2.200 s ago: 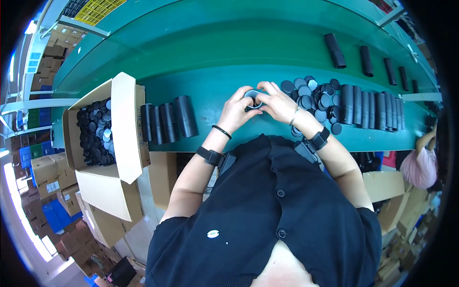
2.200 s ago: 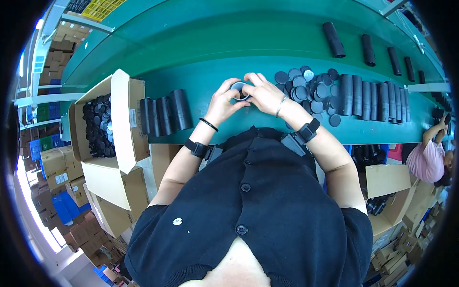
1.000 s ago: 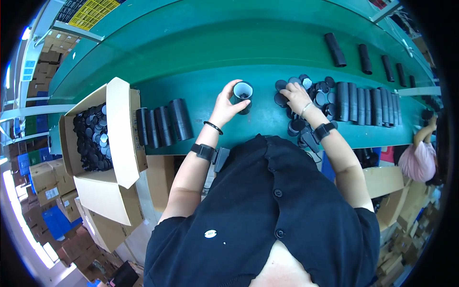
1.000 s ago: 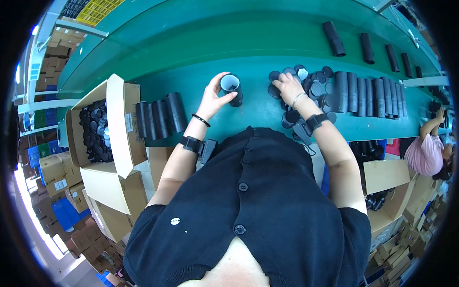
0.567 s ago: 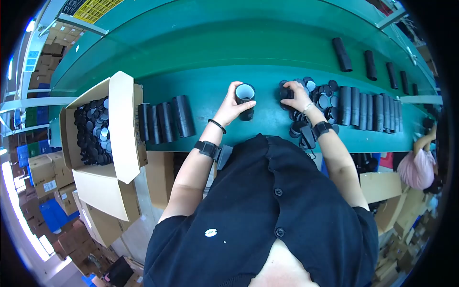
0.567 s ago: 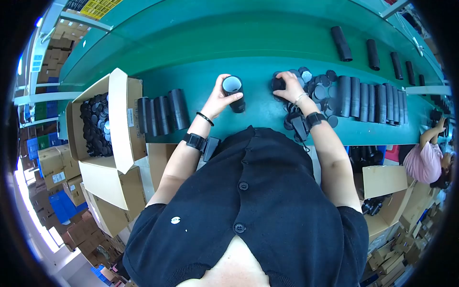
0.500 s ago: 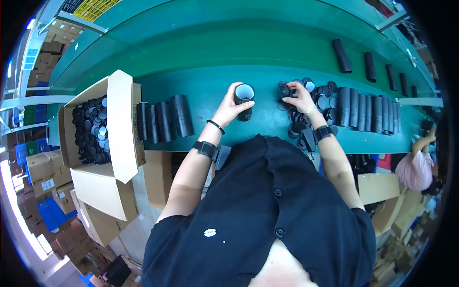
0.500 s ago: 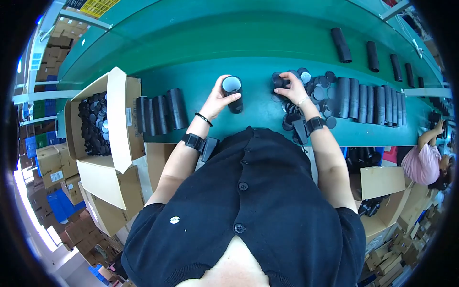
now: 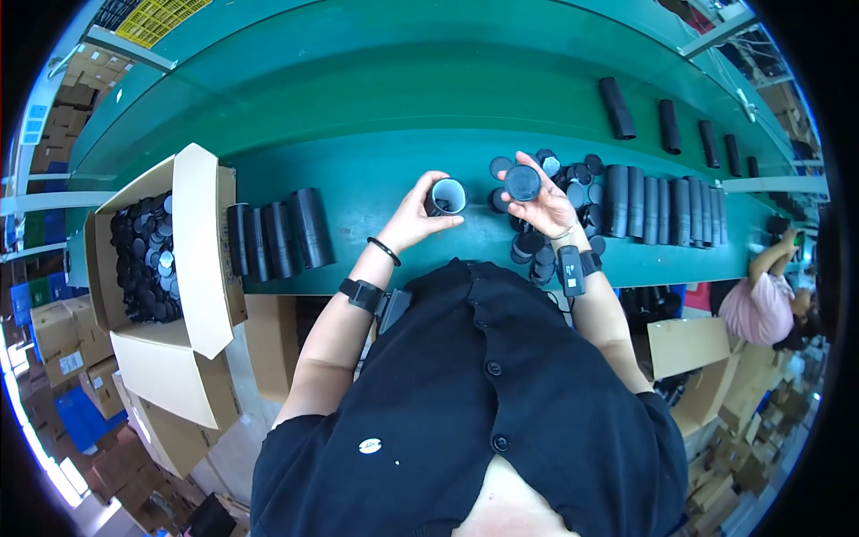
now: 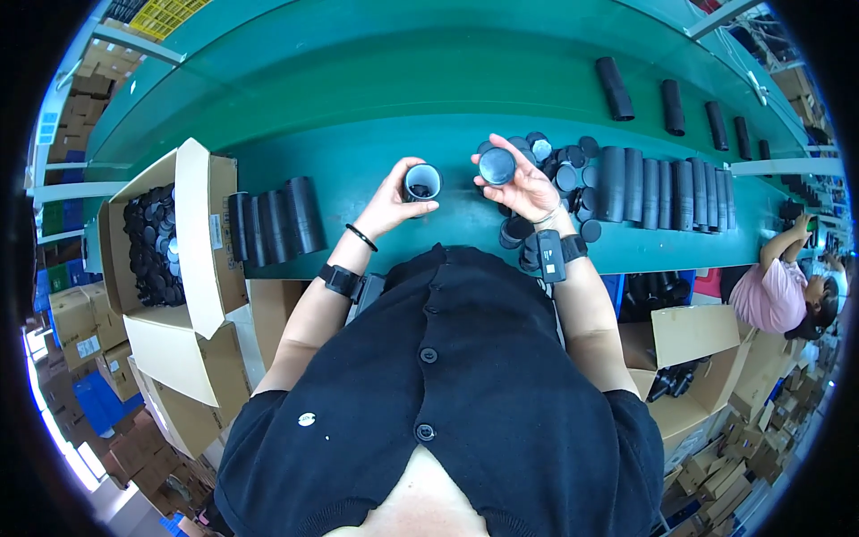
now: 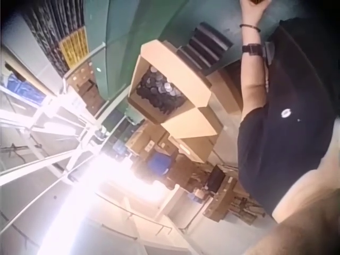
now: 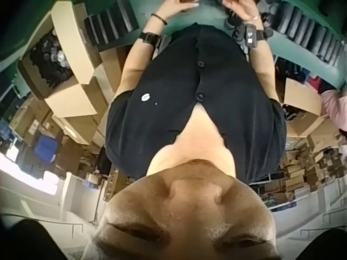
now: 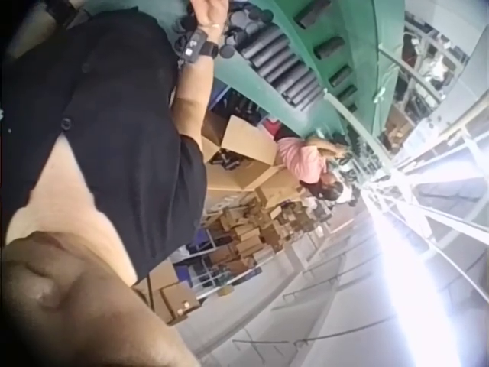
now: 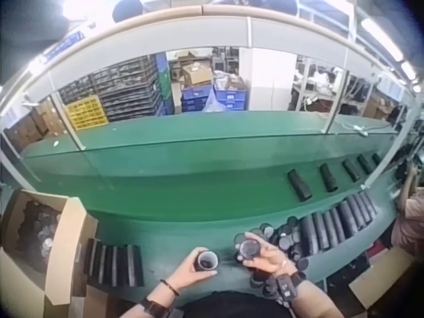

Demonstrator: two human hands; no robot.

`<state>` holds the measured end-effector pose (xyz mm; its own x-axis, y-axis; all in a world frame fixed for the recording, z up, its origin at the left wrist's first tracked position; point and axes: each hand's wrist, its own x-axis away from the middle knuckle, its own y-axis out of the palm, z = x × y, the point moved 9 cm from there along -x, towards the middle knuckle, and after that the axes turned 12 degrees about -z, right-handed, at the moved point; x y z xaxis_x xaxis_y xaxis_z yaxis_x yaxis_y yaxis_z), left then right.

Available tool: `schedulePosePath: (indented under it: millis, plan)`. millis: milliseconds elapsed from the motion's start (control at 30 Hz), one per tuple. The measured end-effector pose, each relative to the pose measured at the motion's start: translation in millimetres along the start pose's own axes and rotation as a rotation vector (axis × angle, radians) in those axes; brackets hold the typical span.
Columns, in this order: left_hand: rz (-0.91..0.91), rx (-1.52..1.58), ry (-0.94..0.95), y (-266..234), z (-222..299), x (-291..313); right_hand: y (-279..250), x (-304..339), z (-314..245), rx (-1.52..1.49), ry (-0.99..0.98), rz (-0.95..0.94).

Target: Arranging black cylindrical electronic components on a conveyor belt at a manual assembly station.

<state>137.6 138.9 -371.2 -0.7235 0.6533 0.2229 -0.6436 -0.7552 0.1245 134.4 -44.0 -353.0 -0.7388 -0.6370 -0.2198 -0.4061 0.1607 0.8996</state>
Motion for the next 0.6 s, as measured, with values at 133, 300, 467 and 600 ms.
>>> schedulePosePath:
  millis: [133,300,467,600]
  plan:
    - [-0.019,-0.016,0.106,1.5,7.9,1.2,1.1,-3.7,3.6,0.034,-0.023,-0.114]
    - [-0.022,0.018,0.109,2.9,9.5,1.6,6.0,-13.2,7.8,-0.028,-0.035,-0.036]
    - [-0.01,-0.043,0.084,-1.3,-3.1,-1.3,3.7,-18.6,6.2,0.178,0.055,0.121]
    - [-0.054,-0.169,0.1,3.3,8.0,-1.2,17.5,-23.1,2.9,0.901,0.275,0.247]
